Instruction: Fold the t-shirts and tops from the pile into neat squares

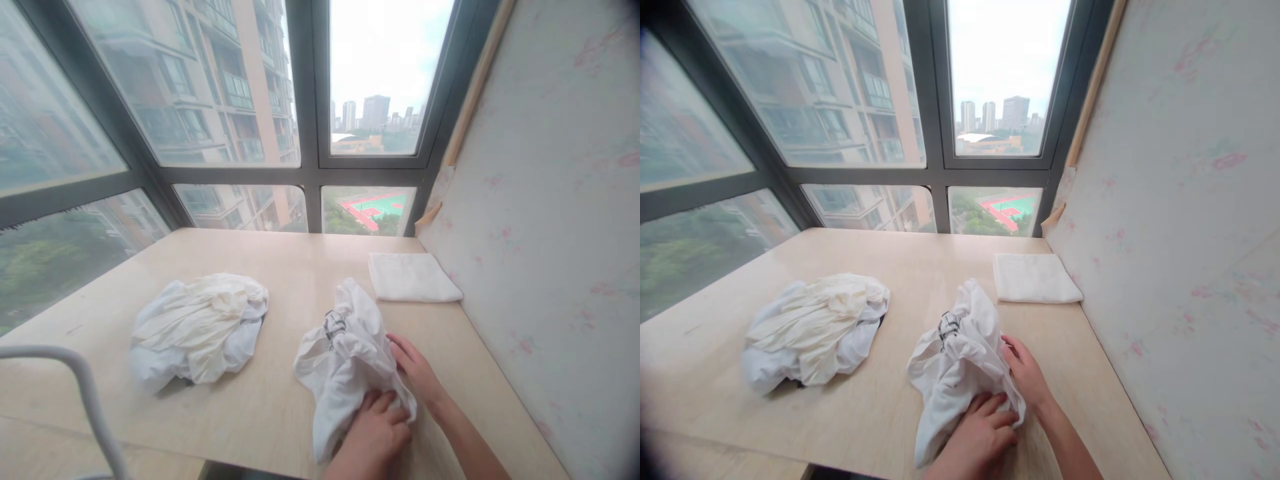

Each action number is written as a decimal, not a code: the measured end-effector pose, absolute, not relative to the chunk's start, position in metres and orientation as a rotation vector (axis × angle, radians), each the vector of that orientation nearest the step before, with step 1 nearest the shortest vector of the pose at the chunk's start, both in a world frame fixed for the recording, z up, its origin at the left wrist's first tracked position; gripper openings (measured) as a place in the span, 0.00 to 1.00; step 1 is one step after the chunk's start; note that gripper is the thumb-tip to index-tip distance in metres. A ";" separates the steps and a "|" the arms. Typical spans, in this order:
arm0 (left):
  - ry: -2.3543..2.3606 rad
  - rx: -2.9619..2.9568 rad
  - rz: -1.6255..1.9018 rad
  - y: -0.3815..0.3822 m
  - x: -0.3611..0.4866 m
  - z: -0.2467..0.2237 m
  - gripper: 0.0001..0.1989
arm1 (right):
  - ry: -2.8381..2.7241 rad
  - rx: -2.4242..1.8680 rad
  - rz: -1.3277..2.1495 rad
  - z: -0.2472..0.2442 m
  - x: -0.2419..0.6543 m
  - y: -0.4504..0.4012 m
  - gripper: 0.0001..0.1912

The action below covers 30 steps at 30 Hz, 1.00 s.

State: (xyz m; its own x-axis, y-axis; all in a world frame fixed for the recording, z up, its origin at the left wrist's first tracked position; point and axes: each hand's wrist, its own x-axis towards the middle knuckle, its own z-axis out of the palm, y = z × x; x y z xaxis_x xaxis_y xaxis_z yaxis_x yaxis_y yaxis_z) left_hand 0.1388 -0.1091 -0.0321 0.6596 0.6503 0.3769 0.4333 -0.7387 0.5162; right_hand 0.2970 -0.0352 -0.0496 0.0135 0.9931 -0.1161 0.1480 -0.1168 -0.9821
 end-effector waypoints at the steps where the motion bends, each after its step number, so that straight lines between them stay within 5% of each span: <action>1: 0.808 2.564 0.816 -0.112 0.142 -0.042 0.06 | -1.296 -1.424 1.158 -0.053 0.299 -0.041 0.27; 5: 0.849 2.523 1.139 -0.126 0.110 -0.050 0.09 | -1.463 -1.441 0.958 -0.053 0.296 -0.058 0.26; 12: 1.902 1.889 1.195 -0.115 0.002 -0.033 0.18 | -1.649 -1.452 0.649 -0.032 0.241 -0.052 0.43; 19: 1.834 1.989 0.778 -0.075 -0.005 -0.027 0.22 | -1.687 -1.231 1.047 -0.004 0.205 -0.013 0.16; 23: 1.893 1.874 0.876 -0.069 -0.006 -0.018 0.19 | -1.272 -1.062 1.379 0.013 0.231 0.001 0.19; 30: 1.976 1.469 1.242 -0.089 -0.048 -0.003 0.20 | -0.847 -1.480 1.027 -0.034 0.322 -0.008 0.24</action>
